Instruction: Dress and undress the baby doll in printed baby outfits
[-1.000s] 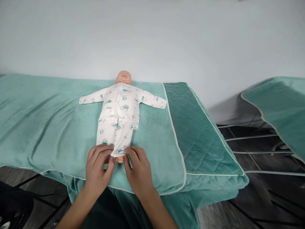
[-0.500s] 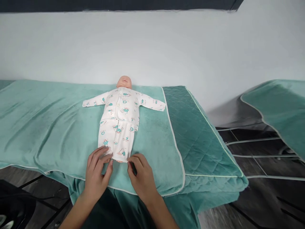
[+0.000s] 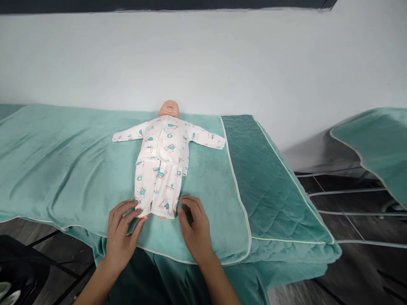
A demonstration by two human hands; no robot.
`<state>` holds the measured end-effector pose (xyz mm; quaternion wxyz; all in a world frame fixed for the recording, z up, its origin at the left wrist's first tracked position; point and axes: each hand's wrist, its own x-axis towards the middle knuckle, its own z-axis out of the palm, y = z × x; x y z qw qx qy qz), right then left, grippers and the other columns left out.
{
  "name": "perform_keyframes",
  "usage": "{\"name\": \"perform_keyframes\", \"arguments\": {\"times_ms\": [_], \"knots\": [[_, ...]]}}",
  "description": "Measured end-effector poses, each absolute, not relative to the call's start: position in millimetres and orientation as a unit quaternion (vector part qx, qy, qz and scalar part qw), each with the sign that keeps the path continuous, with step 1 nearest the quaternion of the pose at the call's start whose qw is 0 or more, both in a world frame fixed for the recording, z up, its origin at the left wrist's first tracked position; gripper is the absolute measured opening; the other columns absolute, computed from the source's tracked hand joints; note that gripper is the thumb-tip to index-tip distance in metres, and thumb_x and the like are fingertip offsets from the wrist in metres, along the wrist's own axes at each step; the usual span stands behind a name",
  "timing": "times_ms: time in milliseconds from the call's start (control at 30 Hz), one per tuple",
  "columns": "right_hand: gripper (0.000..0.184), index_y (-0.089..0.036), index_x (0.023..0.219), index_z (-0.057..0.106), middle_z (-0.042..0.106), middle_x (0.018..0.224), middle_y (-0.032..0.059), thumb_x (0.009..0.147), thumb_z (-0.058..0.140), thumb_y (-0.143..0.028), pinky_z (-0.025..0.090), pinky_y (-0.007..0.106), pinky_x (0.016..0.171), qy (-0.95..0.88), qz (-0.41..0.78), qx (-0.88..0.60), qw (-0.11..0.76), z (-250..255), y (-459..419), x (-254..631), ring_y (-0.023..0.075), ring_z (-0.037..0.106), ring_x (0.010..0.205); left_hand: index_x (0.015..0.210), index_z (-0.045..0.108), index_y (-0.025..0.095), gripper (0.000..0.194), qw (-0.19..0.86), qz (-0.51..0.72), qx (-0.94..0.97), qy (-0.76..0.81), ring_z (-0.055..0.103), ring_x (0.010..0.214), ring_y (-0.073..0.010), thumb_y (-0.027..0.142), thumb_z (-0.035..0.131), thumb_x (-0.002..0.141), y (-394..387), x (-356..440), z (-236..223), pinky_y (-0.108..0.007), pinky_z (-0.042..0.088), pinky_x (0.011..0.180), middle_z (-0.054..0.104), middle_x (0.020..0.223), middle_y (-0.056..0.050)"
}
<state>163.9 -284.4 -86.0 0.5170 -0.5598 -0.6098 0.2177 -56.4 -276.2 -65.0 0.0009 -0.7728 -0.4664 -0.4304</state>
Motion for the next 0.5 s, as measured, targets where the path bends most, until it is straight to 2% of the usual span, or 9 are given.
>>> {"name": "perform_keyframes", "arguments": {"times_ms": [133,233,300,400,500], "knots": [[0.015,-0.022,0.110,0.062,0.060,0.125,0.0108,0.097,0.057,-0.027,0.055,0.034,0.083,-0.562,0.259,-0.563,0.548,-88,-285,167,0.0213,0.061,0.113,0.111,0.060,0.023,0.033,-0.008,-0.443,-0.768,-0.463,0.059,0.120,-0.0253,0.008,0.070,0.084,-280,-52,-64,-0.044,0.052,0.100,0.064,0.118,-0.009],[0.023,-0.023,0.115,0.061,0.056,0.135,0.0111,0.095,0.061,-0.033,0.052,0.041,0.100,-0.500,0.319,-0.544,0.594,-87,-277,168,0.0236,0.054,0.128,0.108,0.061,0.024,0.024,-0.065,-0.463,-0.751,-0.466,0.058,0.122,-0.0242,0.015,0.068,0.087,-283,-55,-64,-0.043,0.051,0.101,0.062,0.124,-0.009],[0.033,-0.026,0.122,0.059,0.053,0.143,0.0089,0.091,0.066,-0.037,0.042,0.045,0.114,-0.444,0.357,-0.526,0.631,-84,-262,171,0.0237,0.048,0.137,0.107,0.062,0.024,0.019,-0.108,-0.490,-0.724,-0.473,0.057,0.123,-0.0229,0.019,0.067,0.089,-275,-60,-65,-0.043,0.049,0.104,0.061,0.126,-0.008],[0.049,-0.028,0.127,0.056,0.050,0.148,0.0050,0.083,0.073,-0.041,0.032,0.043,0.123,-0.355,0.415,-0.508,0.666,-79,-220,179,0.0222,0.044,0.142,0.107,0.065,0.024,0.017,-0.215,-0.547,-0.630,-0.508,0.056,0.127,-0.0222,0.029,0.066,0.091,-237,-67,-62,-0.042,0.043,0.110,0.062,0.131,-0.007],[0.050,-0.026,0.119,0.057,0.056,0.141,0.0048,0.077,0.077,-0.044,0.040,0.038,0.117,-0.267,0.463,-0.504,0.679,-73,-160,186,0.0217,0.051,0.135,0.116,0.066,0.022,0.032,-0.378,-0.602,-0.459,-0.534,0.056,0.128,-0.0233,0.041,0.067,0.089,-173,-67,-54,-0.039,0.043,0.110,0.063,0.134,-0.008]]}}
